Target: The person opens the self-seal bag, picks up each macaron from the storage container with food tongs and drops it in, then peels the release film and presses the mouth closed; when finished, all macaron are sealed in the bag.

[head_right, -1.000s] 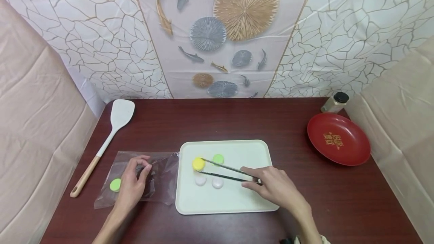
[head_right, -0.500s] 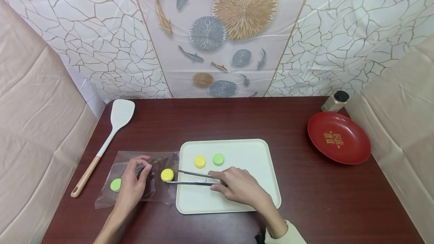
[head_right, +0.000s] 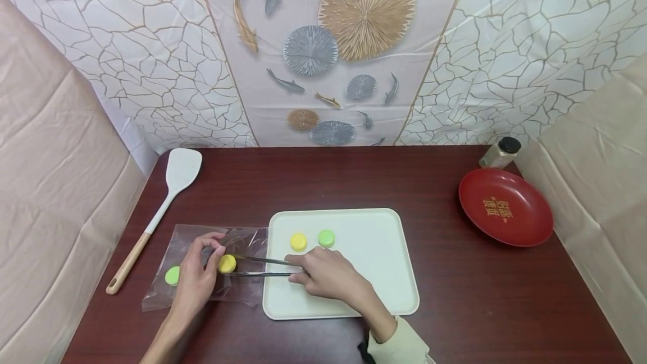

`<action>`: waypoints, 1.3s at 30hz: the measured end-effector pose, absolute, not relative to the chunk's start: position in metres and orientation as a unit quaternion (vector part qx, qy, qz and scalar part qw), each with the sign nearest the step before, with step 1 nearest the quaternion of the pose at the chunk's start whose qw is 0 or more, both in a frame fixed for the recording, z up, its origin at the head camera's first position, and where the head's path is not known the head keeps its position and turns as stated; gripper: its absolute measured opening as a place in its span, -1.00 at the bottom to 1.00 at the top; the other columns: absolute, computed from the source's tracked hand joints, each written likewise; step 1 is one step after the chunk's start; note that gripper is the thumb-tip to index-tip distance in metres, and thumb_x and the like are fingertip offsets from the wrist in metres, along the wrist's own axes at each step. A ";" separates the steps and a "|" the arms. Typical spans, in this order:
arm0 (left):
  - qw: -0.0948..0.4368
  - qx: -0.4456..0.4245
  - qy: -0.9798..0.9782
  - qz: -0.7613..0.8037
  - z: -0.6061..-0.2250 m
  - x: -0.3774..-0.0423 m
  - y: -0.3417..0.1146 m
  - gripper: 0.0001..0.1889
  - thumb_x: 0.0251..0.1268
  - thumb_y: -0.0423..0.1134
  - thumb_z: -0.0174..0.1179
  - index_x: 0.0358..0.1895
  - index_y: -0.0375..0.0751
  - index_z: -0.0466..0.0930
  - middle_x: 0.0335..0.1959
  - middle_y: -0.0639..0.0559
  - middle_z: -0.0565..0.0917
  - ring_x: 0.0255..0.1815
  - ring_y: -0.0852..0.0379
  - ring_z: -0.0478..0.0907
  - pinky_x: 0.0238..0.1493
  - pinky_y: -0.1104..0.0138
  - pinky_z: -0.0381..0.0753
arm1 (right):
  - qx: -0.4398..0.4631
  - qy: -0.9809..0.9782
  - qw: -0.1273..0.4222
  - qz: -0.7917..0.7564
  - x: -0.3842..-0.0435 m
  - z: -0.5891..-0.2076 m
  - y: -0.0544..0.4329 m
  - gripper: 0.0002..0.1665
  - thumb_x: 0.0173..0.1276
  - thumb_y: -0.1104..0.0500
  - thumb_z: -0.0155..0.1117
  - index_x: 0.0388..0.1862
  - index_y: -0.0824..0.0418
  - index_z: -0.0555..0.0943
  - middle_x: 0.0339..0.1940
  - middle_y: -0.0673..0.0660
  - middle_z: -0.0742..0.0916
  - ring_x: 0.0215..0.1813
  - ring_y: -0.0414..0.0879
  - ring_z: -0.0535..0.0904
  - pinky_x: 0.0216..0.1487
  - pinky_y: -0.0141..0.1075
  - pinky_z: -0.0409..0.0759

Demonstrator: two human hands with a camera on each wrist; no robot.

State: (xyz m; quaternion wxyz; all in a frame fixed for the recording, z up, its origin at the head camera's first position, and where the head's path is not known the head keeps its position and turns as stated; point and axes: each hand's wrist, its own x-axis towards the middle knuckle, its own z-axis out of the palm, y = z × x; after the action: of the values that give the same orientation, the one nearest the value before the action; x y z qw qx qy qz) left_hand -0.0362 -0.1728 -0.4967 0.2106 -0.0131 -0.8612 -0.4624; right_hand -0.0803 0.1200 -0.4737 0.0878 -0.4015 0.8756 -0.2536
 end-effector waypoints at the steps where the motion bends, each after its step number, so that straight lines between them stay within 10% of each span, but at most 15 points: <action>1: 0.214 -0.017 -0.859 -0.465 -0.497 -0.036 -0.173 -0.90 0.53 -0.53 0.27 -0.15 -0.34 0.53 0.12 -0.31 0.76 0.24 -0.38 0.64 0.37 0.36 0.35 | -0.399 0.877 0.094 -0.252 -0.078 -0.464 0.115 -0.66 0.63 0.03 0.38 0.23 0.16 0.76 -0.56 -0.13 0.56 -0.50 -0.33 0.30 -0.54 -0.32 0.35; 39: 0.232 -0.037 -0.847 -0.477 -0.535 -0.043 -0.192 -0.91 0.66 -0.27 0.26 -0.08 -0.13 0.53 0.13 -0.11 0.79 0.21 -0.05 0.68 0.28 0.54 0.39 | -0.369 0.908 0.070 -0.186 -0.094 -0.490 0.014 -0.57 0.61 -0.10 0.39 0.30 0.06 0.74 -0.54 -0.10 0.65 -0.52 -0.28 0.48 -0.58 -0.22 0.47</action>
State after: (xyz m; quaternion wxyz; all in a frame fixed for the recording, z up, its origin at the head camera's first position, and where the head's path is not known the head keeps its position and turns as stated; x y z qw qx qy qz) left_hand -0.0429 -0.1920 -0.5345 0.2322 -0.0370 -0.8469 -0.4770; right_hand -0.0944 0.0139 -0.4902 0.0702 -0.3692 0.9079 -0.1856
